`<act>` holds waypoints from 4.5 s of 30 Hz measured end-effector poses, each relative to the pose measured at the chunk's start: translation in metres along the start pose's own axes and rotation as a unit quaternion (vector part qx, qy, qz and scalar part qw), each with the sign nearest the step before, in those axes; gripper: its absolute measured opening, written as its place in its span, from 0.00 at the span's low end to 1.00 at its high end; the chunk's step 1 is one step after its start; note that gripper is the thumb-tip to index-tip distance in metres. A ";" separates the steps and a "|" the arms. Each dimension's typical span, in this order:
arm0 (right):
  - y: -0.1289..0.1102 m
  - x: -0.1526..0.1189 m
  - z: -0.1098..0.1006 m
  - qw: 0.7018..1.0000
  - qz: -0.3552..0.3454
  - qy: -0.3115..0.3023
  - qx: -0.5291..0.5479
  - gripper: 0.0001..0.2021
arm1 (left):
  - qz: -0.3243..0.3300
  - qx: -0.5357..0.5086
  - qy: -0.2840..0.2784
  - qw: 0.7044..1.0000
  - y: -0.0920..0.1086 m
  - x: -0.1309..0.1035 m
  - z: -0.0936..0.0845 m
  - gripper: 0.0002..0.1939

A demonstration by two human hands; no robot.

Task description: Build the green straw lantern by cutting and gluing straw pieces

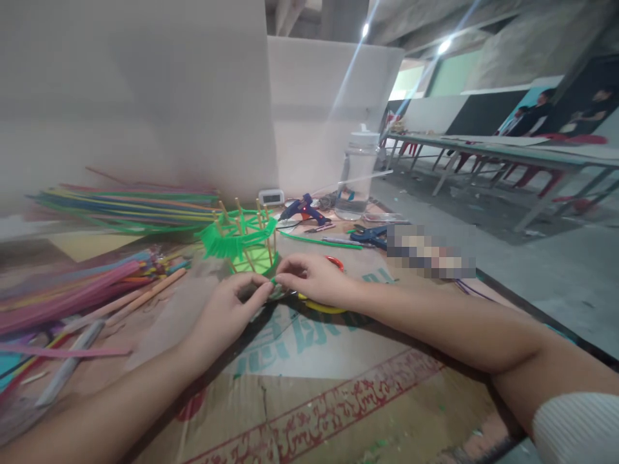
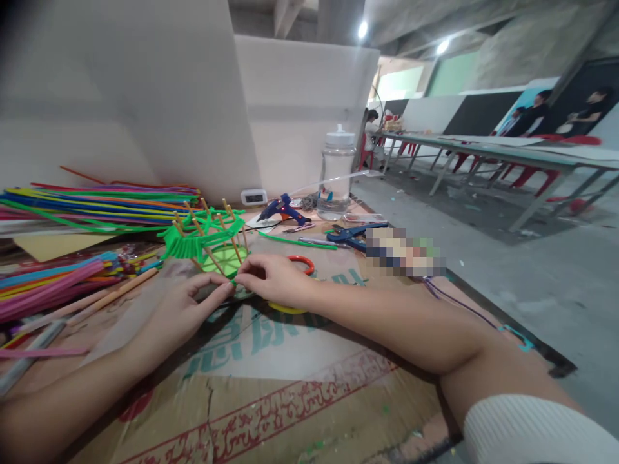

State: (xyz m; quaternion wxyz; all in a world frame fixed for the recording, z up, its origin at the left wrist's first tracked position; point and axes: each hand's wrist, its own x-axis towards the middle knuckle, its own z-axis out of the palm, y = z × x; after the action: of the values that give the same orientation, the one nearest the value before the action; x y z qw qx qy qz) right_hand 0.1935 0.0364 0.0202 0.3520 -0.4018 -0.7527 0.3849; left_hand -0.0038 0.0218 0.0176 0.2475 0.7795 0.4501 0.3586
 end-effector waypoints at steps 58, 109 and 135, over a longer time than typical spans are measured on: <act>0.011 -0.005 -0.008 0.941 -0.174 0.005 -0.290 0.05 | 0.010 -0.020 -0.034 0.999 -0.018 0.006 0.005 0.13; 0.005 -0.006 -0.013 0.933 -0.201 -0.007 -0.297 0.06 | 0.055 0.039 -0.028 0.997 -0.021 0.002 0.005 0.09; 0.050 -0.131 -0.239 0.893 0.152 0.158 -0.392 0.14 | 0.069 0.052 -0.002 0.996 -0.025 0.006 0.004 0.13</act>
State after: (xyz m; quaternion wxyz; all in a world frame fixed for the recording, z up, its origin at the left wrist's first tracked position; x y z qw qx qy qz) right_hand 0.4670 0.0111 0.0572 0.2176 -0.6722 -0.7066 0.0385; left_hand -0.0123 0.0386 -0.0010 0.1823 0.8210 0.4126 0.3499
